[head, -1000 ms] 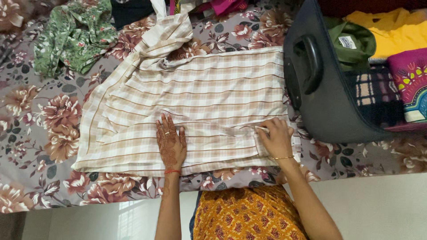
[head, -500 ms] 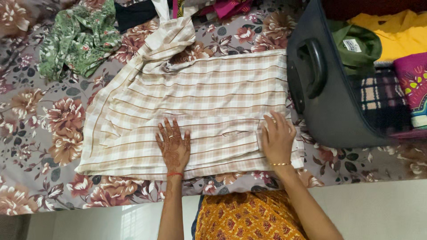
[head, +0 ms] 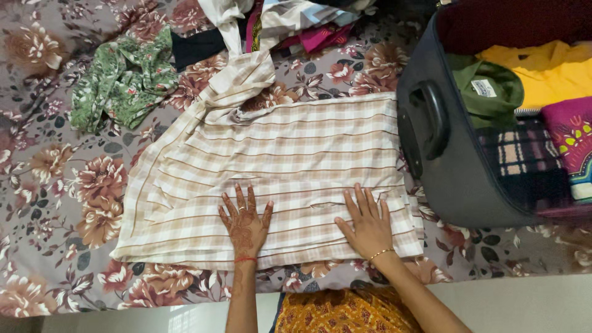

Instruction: The person folds a shirt and other clothes by hand on a bed and places them into an open suitcase.

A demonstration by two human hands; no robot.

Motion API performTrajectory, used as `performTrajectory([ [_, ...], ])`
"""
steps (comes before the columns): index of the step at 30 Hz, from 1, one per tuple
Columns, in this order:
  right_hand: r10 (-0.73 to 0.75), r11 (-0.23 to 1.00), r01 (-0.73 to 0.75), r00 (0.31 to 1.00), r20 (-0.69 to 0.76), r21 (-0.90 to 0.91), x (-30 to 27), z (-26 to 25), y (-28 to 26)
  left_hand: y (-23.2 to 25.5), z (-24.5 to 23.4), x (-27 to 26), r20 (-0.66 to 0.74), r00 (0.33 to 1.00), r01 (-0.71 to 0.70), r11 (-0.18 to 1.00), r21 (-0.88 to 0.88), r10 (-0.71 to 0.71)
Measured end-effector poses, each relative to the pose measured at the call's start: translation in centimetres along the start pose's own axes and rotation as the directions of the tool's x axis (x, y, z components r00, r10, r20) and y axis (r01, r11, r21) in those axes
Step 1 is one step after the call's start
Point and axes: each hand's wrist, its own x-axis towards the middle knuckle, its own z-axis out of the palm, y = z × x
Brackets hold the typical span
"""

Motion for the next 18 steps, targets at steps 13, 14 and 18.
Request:
performTrajectory([
  [13,0.103,0.992,-0.108,0.991,0.086,0.060,3.5,-2.7,-0.6,0.3,0.6,2.4,0.048,0.980,0.198,0.974,-0.112,-0.194],
  [14,0.087,0.994,-0.088,0.996,0.017,0.057,3.6,-2.4,-0.7,0.4,1.1,2.5,-0.021,0.986,0.164,0.984,-0.074,-0.166],
  [18,-0.038,0.997,0.056,0.963,-0.268,0.058,2.6,-1.8,-0.8,0.2,2.7,2.2,-0.187,0.979,0.089,0.996,0.016,-0.084],
])
